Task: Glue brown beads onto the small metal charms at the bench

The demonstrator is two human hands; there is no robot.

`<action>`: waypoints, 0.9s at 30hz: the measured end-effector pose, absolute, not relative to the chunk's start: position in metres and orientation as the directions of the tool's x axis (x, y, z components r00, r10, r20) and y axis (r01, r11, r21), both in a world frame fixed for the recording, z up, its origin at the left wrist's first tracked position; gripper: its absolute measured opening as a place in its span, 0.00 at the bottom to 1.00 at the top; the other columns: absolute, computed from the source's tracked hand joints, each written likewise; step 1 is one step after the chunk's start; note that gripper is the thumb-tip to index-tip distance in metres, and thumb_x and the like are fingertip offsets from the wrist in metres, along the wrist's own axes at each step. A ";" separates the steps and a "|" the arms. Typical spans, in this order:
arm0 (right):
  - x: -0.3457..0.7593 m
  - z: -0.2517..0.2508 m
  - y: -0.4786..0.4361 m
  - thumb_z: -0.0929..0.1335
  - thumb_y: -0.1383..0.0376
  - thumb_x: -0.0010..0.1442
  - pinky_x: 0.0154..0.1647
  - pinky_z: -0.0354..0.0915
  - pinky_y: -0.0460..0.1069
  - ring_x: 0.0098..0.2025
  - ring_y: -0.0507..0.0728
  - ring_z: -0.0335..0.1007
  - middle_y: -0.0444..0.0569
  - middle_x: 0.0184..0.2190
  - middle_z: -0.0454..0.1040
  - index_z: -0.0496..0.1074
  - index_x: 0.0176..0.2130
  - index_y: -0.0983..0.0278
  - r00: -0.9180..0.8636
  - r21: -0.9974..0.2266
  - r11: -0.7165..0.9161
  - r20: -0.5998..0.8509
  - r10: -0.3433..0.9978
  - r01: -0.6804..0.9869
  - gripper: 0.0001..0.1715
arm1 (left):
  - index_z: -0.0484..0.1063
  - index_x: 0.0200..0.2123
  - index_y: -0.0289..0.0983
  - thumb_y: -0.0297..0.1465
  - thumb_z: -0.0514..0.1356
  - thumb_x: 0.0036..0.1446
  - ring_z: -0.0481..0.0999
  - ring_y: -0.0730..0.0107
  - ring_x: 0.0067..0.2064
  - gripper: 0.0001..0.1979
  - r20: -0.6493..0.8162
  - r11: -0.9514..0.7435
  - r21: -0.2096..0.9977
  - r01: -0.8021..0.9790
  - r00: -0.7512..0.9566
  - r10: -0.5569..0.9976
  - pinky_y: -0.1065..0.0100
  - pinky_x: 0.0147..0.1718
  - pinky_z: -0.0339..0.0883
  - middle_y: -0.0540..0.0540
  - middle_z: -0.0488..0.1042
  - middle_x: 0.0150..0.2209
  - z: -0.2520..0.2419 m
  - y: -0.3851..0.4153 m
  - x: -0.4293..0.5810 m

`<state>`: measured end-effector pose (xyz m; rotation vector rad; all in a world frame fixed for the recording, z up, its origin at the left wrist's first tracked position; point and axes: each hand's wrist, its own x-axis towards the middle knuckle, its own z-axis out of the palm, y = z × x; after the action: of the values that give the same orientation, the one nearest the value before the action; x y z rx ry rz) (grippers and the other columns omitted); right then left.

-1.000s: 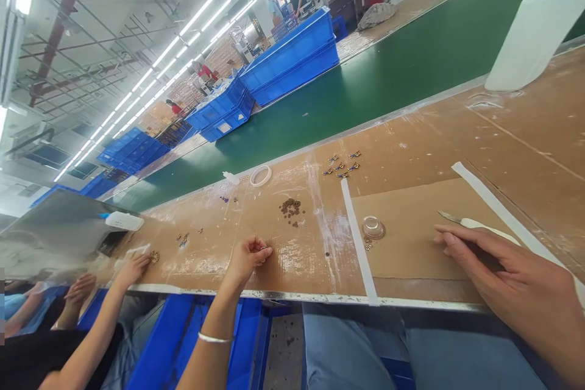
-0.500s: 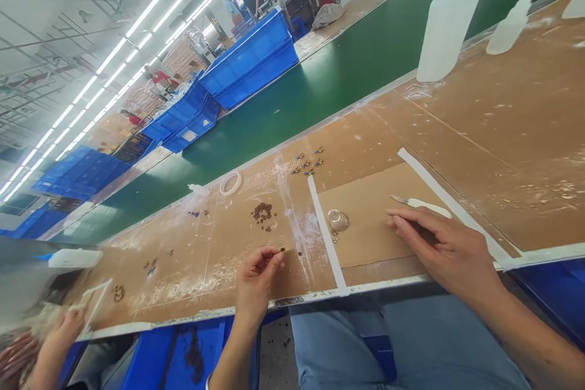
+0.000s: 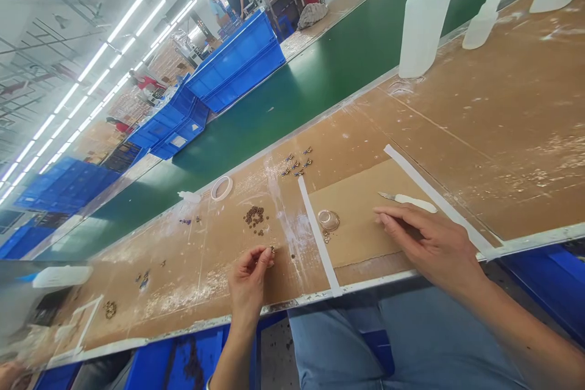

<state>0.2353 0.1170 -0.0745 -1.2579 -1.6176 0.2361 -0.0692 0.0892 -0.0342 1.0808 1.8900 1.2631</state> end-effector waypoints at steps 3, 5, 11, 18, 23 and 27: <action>0.235 -0.076 0.117 0.67 0.66 0.63 0.40 0.71 0.45 0.35 0.51 0.78 0.41 0.34 0.80 0.75 0.42 0.59 0.081 -0.670 0.434 0.591 0.802 0.602 0.08 | 0.81 0.33 0.36 0.40 0.73 0.39 0.77 0.73 0.28 0.18 -0.037 0.221 0.926 0.308 -0.506 0.862 0.72 0.32 0.74 0.48 0.81 0.26 -0.036 0.090 -0.072; 0.235 -0.078 0.118 0.67 0.66 0.63 0.40 0.71 0.45 0.35 0.51 0.78 0.41 0.34 0.80 0.75 0.42 0.59 0.081 -0.660 0.443 0.606 0.792 0.607 0.08 | 0.82 0.33 0.36 0.40 0.73 0.39 0.77 0.73 0.27 0.18 -0.051 0.232 0.927 0.294 -0.514 0.856 0.71 0.32 0.74 0.47 0.81 0.27 -0.033 0.090 -0.072; 0.234 -0.078 0.122 0.66 0.67 0.63 0.36 0.71 0.46 0.35 0.51 0.78 0.43 0.34 0.80 0.74 0.42 0.61 0.064 -0.653 0.468 0.619 0.783 0.595 0.08 | 0.82 0.35 0.39 0.37 0.73 0.42 0.80 0.69 0.35 0.14 -0.019 0.184 0.925 0.334 -0.442 0.897 0.70 0.38 0.75 0.47 0.82 0.33 -0.021 0.087 -0.058; 0.233 -0.073 0.125 0.65 0.70 0.63 0.38 0.73 0.47 0.35 0.52 0.78 0.44 0.34 0.80 0.73 0.41 0.60 0.079 -0.642 0.517 0.666 0.741 0.567 0.09 | 0.82 0.36 0.43 0.36 0.70 0.49 0.79 0.65 0.43 0.09 0.125 0.016 0.831 0.556 -0.215 0.969 0.66 0.47 0.73 0.48 0.81 0.39 -0.011 0.097 -0.038; 0.234 -0.070 0.125 0.65 0.72 0.63 0.36 0.71 0.47 0.34 0.51 0.76 0.44 0.33 0.80 0.72 0.42 0.61 0.093 -0.663 0.530 0.666 0.740 0.529 0.09 | 0.81 0.37 0.43 0.38 0.68 0.51 0.79 0.67 0.43 0.10 0.107 0.013 0.803 0.596 -0.166 0.980 0.69 0.44 0.73 0.48 0.81 0.39 -0.005 0.106 -0.025; 0.234 -0.069 0.126 0.64 0.72 0.63 0.34 0.70 0.46 0.32 0.50 0.75 0.43 0.31 0.79 0.72 0.41 0.61 0.094 -0.668 0.527 0.661 0.745 0.526 0.09 | 0.80 0.37 0.40 0.39 0.68 0.51 0.80 0.65 0.40 0.12 0.073 0.025 0.800 0.599 -0.139 0.988 0.67 0.41 0.74 0.47 0.81 0.37 -0.004 0.116 -0.017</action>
<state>0.2339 0.1256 -0.0695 -1.1214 -1.5668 0.2282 -0.0171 0.1163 -0.0035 1.6120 1.7876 0.9711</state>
